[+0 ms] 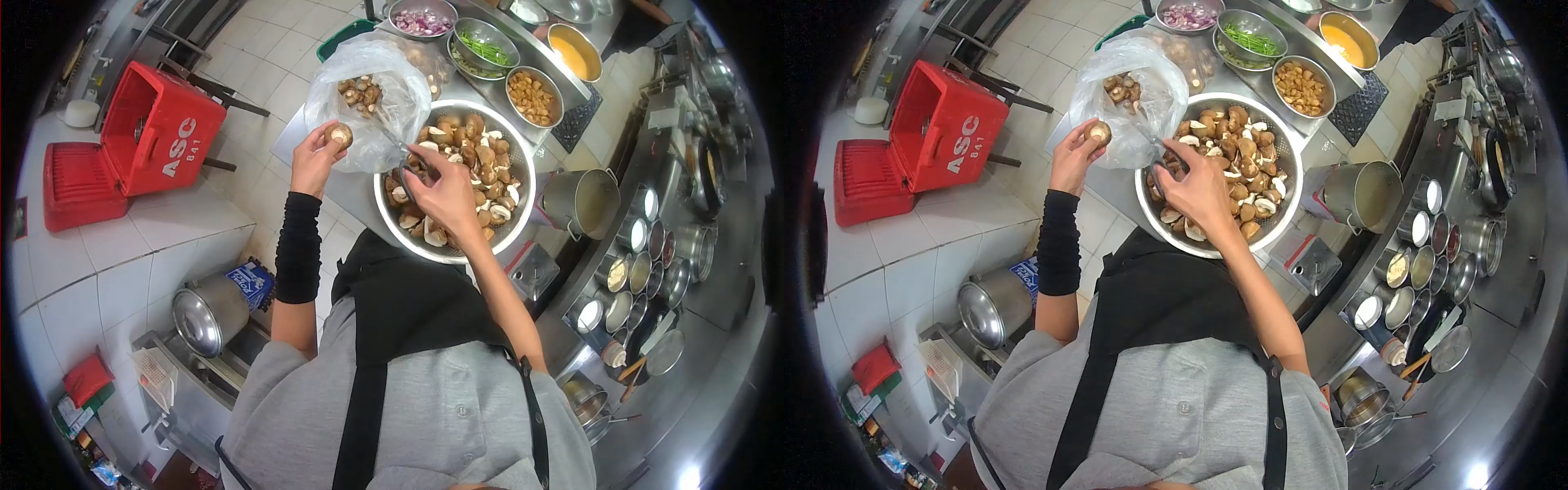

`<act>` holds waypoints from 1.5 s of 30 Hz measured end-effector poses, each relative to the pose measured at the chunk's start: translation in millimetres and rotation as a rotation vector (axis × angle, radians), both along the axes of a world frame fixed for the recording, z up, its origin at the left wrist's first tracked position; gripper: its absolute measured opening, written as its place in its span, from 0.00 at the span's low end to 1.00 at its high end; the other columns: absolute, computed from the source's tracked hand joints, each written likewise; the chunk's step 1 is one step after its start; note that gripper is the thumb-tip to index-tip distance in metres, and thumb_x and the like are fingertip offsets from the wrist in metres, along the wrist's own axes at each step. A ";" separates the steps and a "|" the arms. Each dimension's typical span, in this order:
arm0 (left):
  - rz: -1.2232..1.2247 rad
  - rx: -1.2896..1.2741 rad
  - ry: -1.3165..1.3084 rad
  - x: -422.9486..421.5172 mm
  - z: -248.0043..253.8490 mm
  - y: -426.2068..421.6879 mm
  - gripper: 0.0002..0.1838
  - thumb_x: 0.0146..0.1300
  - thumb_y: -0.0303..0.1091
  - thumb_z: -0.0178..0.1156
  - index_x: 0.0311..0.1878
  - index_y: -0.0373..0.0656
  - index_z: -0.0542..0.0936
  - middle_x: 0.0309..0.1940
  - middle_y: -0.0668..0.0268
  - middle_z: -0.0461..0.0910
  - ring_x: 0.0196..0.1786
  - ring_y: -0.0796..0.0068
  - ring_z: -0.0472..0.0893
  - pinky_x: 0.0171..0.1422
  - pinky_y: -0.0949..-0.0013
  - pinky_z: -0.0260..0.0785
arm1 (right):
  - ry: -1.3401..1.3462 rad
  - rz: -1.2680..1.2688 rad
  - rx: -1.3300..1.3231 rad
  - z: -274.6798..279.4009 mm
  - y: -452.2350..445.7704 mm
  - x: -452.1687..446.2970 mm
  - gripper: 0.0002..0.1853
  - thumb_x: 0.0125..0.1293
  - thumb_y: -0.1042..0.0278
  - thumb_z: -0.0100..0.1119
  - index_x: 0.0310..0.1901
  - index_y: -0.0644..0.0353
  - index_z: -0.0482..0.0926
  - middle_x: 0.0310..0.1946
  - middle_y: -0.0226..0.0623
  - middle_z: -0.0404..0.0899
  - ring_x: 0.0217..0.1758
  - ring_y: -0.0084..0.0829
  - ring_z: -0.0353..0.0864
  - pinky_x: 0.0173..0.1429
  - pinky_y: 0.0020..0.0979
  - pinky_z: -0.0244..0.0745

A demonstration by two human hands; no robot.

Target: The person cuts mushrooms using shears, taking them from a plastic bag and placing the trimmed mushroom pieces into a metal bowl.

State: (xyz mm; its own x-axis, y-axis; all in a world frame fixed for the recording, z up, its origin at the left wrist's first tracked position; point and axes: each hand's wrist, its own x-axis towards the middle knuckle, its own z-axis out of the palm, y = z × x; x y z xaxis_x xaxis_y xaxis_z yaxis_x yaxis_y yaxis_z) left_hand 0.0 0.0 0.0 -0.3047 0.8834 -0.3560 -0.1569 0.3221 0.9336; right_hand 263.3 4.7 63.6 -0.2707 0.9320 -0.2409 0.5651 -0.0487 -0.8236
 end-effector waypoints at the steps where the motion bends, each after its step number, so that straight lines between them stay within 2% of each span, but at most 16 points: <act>1: 0.008 0.022 -0.030 4.8 6.9 -2.0 0.32 0.70 0.29 0.68 0.75 0.35 0.71 0.60 0.51 0.83 0.56 0.67 0.86 0.60 0.68 0.82 | 0.092 0.011 -0.053 -10.2 -1.8 5.0 0.26 0.63 0.60 0.71 0.63 0.57 0.84 0.36 0.35 0.87 0.34 0.28 0.81 0.45 0.30 0.77; 6: -0.084 0.074 -0.176 37.3 20.6 -9.6 0.24 0.74 0.27 0.63 0.68 0.24 0.75 0.58 0.54 0.83 0.57 0.71 0.84 0.65 0.67 0.76 | 0.481 0.010 -0.179 -17.7 -25.4 34.1 0.24 0.65 0.69 0.68 0.64 0.58 0.83 0.26 0.20 0.72 0.30 0.15 0.65 0.36 0.24 0.61; 11: -0.382 0.006 -0.264 78.4 26.0 -14.4 0.20 0.75 0.27 0.61 0.64 0.23 0.78 0.55 0.56 0.85 0.56 0.73 0.83 0.64 0.68 0.76 | 0.510 -0.019 -0.137 -32.3 -47.5 78.1 0.26 0.63 0.69 0.69 0.65 0.56 0.83 0.24 0.16 0.65 0.28 0.15 0.60 0.34 0.24 0.55; 15: -0.633 -0.143 -0.171 96.9 31.6 -11.5 0.17 0.76 0.27 0.61 0.60 0.23 0.80 0.53 0.57 0.86 0.52 0.74 0.85 0.63 0.71 0.76 | 0.524 -0.074 -0.233 -31.5 -68.9 109.6 0.25 0.62 0.70 0.70 0.63 0.55 0.85 0.24 0.16 0.61 0.29 0.15 0.58 0.34 0.24 0.54; 20: -0.757 -0.234 -0.407 111.0 4.5 -5.4 0.18 0.76 0.29 0.61 0.62 0.24 0.80 0.56 0.61 0.85 0.58 0.75 0.82 0.67 0.70 0.73 | 0.588 -0.218 -0.265 -36.7 -98.2 120.6 0.23 0.68 0.77 0.67 0.65 0.59 0.84 0.30 0.19 0.77 0.31 0.13 0.65 0.36 0.21 0.59; 23: -0.783 -0.259 -0.396 117.1 -0.2 -5.5 0.18 0.76 0.30 0.62 0.62 0.27 0.81 0.55 0.63 0.85 0.52 0.77 0.82 0.62 0.72 0.74 | 0.600 -0.275 -0.314 -49.1 -112.5 127.5 0.23 0.71 0.81 0.64 0.66 0.61 0.82 0.34 0.23 0.84 0.31 0.11 0.69 0.35 0.19 0.61; 26: -0.847 -0.340 -0.155 123.2 5.5 -6.0 0.19 0.73 0.31 0.66 0.62 0.32 0.83 0.53 0.63 0.86 0.45 0.79 0.80 0.54 0.74 0.74 | 0.542 -0.306 -0.366 -58.6 -125.3 137.7 0.22 0.71 0.81 0.63 0.66 0.62 0.83 0.31 0.22 0.82 0.30 0.11 0.70 0.34 0.19 0.61; 28: -0.869 -0.102 0.280 131.0 5.2 -14.2 0.20 0.70 0.32 0.68 0.63 0.35 0.84 0.49 0.65 0.86 0.41 0.80 0.78 0.51 0.73 0.73 | 0.499 -0.315 -0.358 -53.5 -130.4 144.5 0.21 0.71 0.82 0.61 0.65 0.65 0.82 0.33 0.28 0.86 0.32 0.14 0.76 0.36 0.18 0.68; 29: -0.864 0.023 0.495 135.9 6.6 -20.6 0.21 0.69 0.33 0.69 0.63 0.36 0.84 0.48 0.65 0.86 0.39 0.81 0.77 0.49 0.73 0.73 | 0.527 -0.344 -0.311 -52.6 -133.6 149.4 0.21 0.72 0.81 0.60 0.65 0.65 0.82 0.31 0.26 0.84 0.30 0.13 0.74 0.34 0.18 0.65; 30: -0.789 0.067 0.511 143.4 17.3 -26.0 0.22 0.66 0.32 0.70 0.62 0.37 0.83 0.42 0.63 0.82 0.38 0.75 0.79 0.48 0.70 0.74 | 0.554 -0.371 -0.265 -51.7 -137.2 154.8 0.20 0.73 0.80 0.59 0.65 0.65 0.82 0.29 0.25 0.82 0.29 0.13 0.72 0.32 0.19 0.62; 33: -0.727 0.408 0.646 164.9 33.1 -35.1 0.19 0.66 0.29 0.67 0.60 0.37 0.83 0.41 0.61 0.78 0.42 0.66 0.79 0.52 0.64 0.74 | 0.641 -0.516 -0.162 -46.0 -141.4 165.7 0.20 0.77 0.75 0.56 0.67 0.66 0.80 0.25 0.23 0.77 0.24 0.13 0.67 0.26 0.18 0.56; 34: -0.705 0.614 0.739 173.5 27.9 -34.2 0.20 0.65 0.27 0.65 0.60 0.39 0.82 0.45 0.57 0.78 0.48 0.58 0.79 0.57 0.57 0.72 | 0.682 -0.581 -0.125 -48.6 -140.9 168.4 0.20 0.77 0.74 0.56 0.67 0.66 0.80 0.25 0.23 0.77 0.24 0.13 0.67 0.25 0.18 0.55; 37: -0.866 0.755 0.853 196.2 20.3 -30.7 0.21 0.65 0.27 0.65 0.61 0.39 0.82 0.47 0.56 0.78 0.52 0.57 0.78 0.60 0.54 0.70 | 0.699 -0.720 -0.067 -55.8 -134.0 173.5 0.21 0.76 0.74 0.59 0.68 0.66 0.79 0.24 0.23 0.75 0.22 0.12 0.65 0.24 0.18 0.53; 40: -0.865 0.764 0.736 217.5 6.3 -26.8 0.21 0.65 0.23 0.63 0.61 0.38 0.81 0.49 0.56 0.79 0.54 0.52 0.80 0.61 0.56 0.73 | 0.605 -0.752 -0.035 -63.7 -125.5 177.7 0.21 0.74 0.75 0.62 0.67 0.66 0.80 0.24 0.21 0.76 0.23 0.10 0.66 0.26 0.18 0.55; 43: -0.823 0.744 0.452 219.9 0.0 -15.9 0.22 0.65 0.19 0.62 0.63 0.37 0.81 0.49 0.57 0.81 0.53 0.55 0.83 0.59 0.60 0.76 | 0.624 -0.796 -0.031 -63.0 -126.5 175.8 0.21 0.73 0.76 0.62 0.66 0.65 0.81 0.23 0.19 0.74 0.22 0.10 0.65 0.26 0.18 0.55; 45: -0.813 0.312 -0.122 216.9 -3.4 -14.3 0.20 0.73 0.19 0.57 0.67 0.36 0.79 0.53 0.62 0.84 0.54 0.74 0.83 0.55 0.68 0.79 | 0.635 -0.834 -0.030 -60.3 -129.8 174.0 0.21 0.74 0.74 0.62 0.67 0.64 0.81 0.24 0.19 0.74 0.23 0.10 0.65 0.25 0.18 0.54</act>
State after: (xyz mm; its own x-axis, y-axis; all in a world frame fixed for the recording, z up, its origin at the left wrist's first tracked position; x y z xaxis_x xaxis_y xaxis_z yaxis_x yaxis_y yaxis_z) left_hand 216.9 -14.3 -3.4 0.4857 0.8727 -0.0507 -0.0947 0.1102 0.9894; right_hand 437.4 -125.1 3.3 0.3701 0.8772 -0.3059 -0.1928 -0.2496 -0.9490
